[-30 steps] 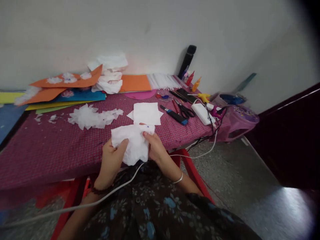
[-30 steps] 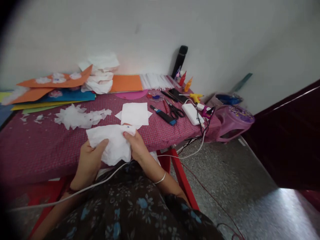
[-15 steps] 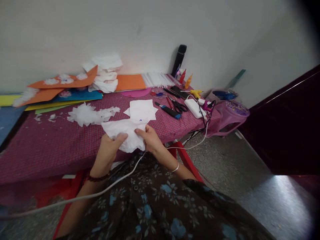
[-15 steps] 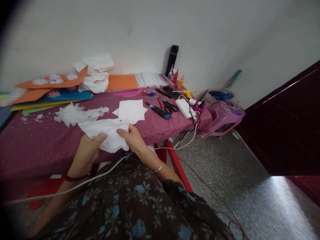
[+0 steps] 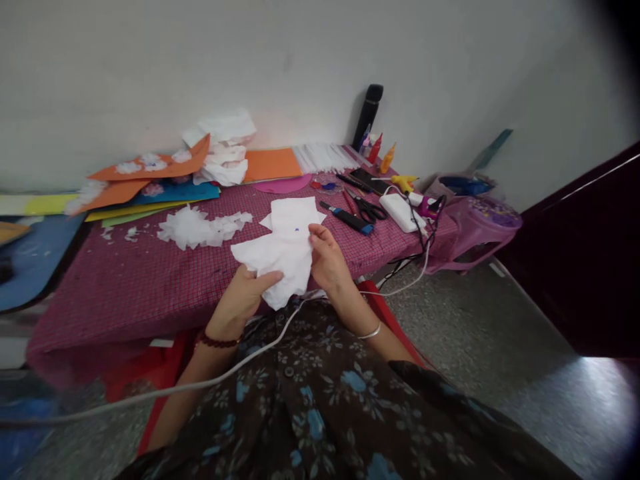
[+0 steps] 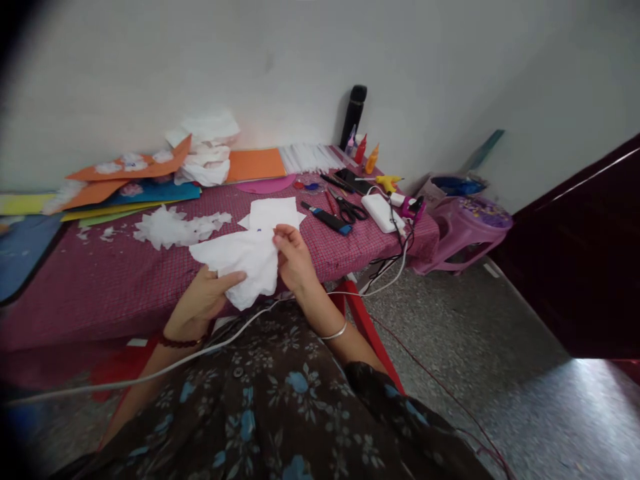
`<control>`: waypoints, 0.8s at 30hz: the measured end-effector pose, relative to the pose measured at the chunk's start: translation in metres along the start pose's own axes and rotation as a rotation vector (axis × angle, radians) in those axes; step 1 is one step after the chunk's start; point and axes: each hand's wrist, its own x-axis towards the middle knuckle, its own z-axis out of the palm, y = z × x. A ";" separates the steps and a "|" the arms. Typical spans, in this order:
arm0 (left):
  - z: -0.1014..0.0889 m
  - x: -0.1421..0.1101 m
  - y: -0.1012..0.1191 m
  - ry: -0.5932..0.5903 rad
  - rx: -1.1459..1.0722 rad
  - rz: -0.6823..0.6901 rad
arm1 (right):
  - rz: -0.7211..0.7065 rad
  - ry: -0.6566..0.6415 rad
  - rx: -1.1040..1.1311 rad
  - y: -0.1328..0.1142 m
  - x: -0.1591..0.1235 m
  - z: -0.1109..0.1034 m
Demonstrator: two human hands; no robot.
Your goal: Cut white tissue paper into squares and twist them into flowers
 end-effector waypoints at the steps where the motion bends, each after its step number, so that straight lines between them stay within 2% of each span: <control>1: 0.001 0.000 0.001 0.003 -0.008 0.018 | 0.037 -0.033 -0.011 0.002 0.001 -0.003; 5: 0.003 0.002 0.001 0.066 -0.012 0.101 | 0.258 -0.255 -0.048 0.014 -0.004 -0.012; 7: 0.002 0.002 0.000 0.083 0.020 0.136 | 0.299 -0.305 -0.024 0.018 -0.008 -0.013; 10: -0.002 0.002 -0.003 0.086 0.133 0.150 | 0.280 -0.259 -0.055 0.021 -0.011 -0.009; 14: -0.009 0.001 -0.008 0.103 0.305 0.099 | 0.224 -0.091 -0.096 0.021 -0.011 0.002; 18: -0.007 0.005 -0.012 0.182 0.210 0.102 | 0.193 -0.052 -0.124 0.021 -0.013 0.008; 21: -0.004 0.010 -0.015 0.230 0.111 0.171 | 0.168 -0.054 -0.154 0.021 -0.016 0.009; 24: -0.003 0.010 -0.018 0.244 0.150 0.243 | 0.159 -0.077 -0.148 0.020 -0.020 0.011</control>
